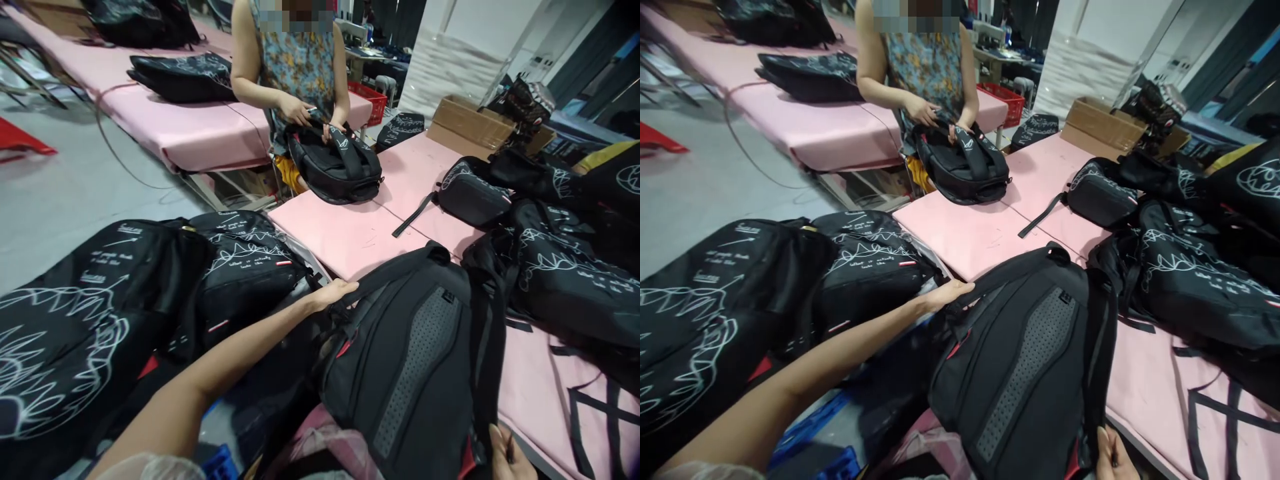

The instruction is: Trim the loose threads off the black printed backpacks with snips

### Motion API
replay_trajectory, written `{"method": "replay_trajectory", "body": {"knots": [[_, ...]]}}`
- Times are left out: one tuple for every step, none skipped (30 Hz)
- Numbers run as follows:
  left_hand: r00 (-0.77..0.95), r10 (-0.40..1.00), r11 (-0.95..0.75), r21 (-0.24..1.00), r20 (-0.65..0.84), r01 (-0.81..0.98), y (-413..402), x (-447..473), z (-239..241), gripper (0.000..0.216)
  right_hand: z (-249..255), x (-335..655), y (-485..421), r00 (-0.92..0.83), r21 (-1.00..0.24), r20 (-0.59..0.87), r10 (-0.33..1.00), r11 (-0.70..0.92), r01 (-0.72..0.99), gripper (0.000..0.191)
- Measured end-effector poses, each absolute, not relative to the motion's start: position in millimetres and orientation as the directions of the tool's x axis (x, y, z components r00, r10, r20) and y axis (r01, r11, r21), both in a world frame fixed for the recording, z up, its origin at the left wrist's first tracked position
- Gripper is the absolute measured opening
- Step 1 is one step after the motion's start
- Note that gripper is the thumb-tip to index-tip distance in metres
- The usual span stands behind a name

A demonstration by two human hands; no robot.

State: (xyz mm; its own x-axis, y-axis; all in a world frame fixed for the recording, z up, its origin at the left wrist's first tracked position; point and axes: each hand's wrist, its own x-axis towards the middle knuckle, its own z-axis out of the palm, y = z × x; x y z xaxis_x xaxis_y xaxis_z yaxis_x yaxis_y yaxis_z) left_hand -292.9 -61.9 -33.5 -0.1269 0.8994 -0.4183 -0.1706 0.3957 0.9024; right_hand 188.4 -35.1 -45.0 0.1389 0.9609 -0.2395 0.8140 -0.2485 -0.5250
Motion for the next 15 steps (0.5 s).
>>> {"method": "replay_trajectory", "body": {"knots": [[-0.113,0.901,0.394,0.898,-0.420,-0.195,-64.9,-292.8,-29.9,0.055,-45.4,188.4,-34.8,0.139,-0.541,-0.236,0.962,-0.249,0.804,0.052],[-0.104,0.903,0.389,0.895,-0.418,-0.216,-66.0,-292.5,-25.3,0.056,-45.2,188.2,-34.7,0.139,-0.559,-0.236,0.962,-0.251,0.790,0.051],[-0.098,0.904,0.384,0.892,-0.416,-0.237,-65.7,-291.9,-20.1,0.057,-44.5,187.9,-34.6,0.142,-0.573,-0.238,0.961,-0.257,0.778,0.051],[-0.092,0.905,0.380,0.888,-0.415,-0.259,-64.6,-291.0,-14.7,0.057,-43.1,187.2,-35.0,0.143,-0.580,-0.242,0.960,-0.261,0.772,0.051],[-0.089,0.906,0.376,0.883,-0.414,-0.282,-63.3,-289.9,-9.6,0.057,-41.1,186.2,-35.7,0.140,-0.581,-0.241,0.960,-0.258,0.772,0.051],[-0.087,0.906,0.371,0.877,-0.413,-0.305,-62.2,-288.5,-5.1,0.057,-38.6,184.9,-37.0,0.129,-0.580,-0.236,0.963,-0.246,0.777,0.051],[-0.087,0.907,0.364,0.872,-0.411,-0.326,-61.6,-286.9,-1.5,0.056,-35.8,183.4,-38.8,0.113,-0.580,-0.224,0.968,-0.225,0.783,0.051],[-0.089,0.908,0.356,0.867,-0.409,-0.347,-61.4,-285.3,1.3,0.054,-32.7,181.9,-41.1,0.094,-0.582,-0.208,0.974,-0.201,0.788,0.051],[-0.093,0.908,0.350,0.862,-0.408,-0.367,-61.7,-283.9,3.4,0.052,-29.7,180.5,-43.6,0.074,-0.587,-0.193,0.978,-0.176,0.790,0.051],[-0.096,0.907,0.346,0.857,-0.410,-0.382,-62.5,-282.7,4.9,0.050,-26.9,179.5,-46.3,0.058,-0.592,-0.180,0.982,-0.156,0.791,0.051],[-0.095,0.904,0.349,0.849,-0.416,-0.396,-63.5,-282.0,6.2,0.049,-24.4,178.9,-48.8,0.055,-0.595,-0.172,0.984,-0.149,0.790,0.051],[-0.092,0.900,0.356,0.840,-0.426,-0.409,-64.9,-281.9,7.5,0.047,-22.4,179.1,-50.8,0.062,-0.601,-0.169,0.984,-0.153,0.784,0.050],[-0.091,0.895,0.363,0.832,-0.437,-0.420,-66.6,-282.5,9.0,0.047,-21.3,180.1,-52.0,0.081,-0.615,-0.163,0.983,-0.166,0.771,0.050],[-0.080,0.892,0.374,0.827,-0.444,-0.420,-68.7,-283.9,10.8,0.047,-21.3,181.9,-52.4,0.108,-0.648,-0.151,0.983,-0.181,0.740,0.050],[-0.059,0.892,0.387,0.826,-0.447,-0.409,-71.5,-286.1,12.8,0.048,-22.7,184.7,-52.0,0.135,-0.704,-0.130,0.982,-0.188,0.685,0.051]]}}
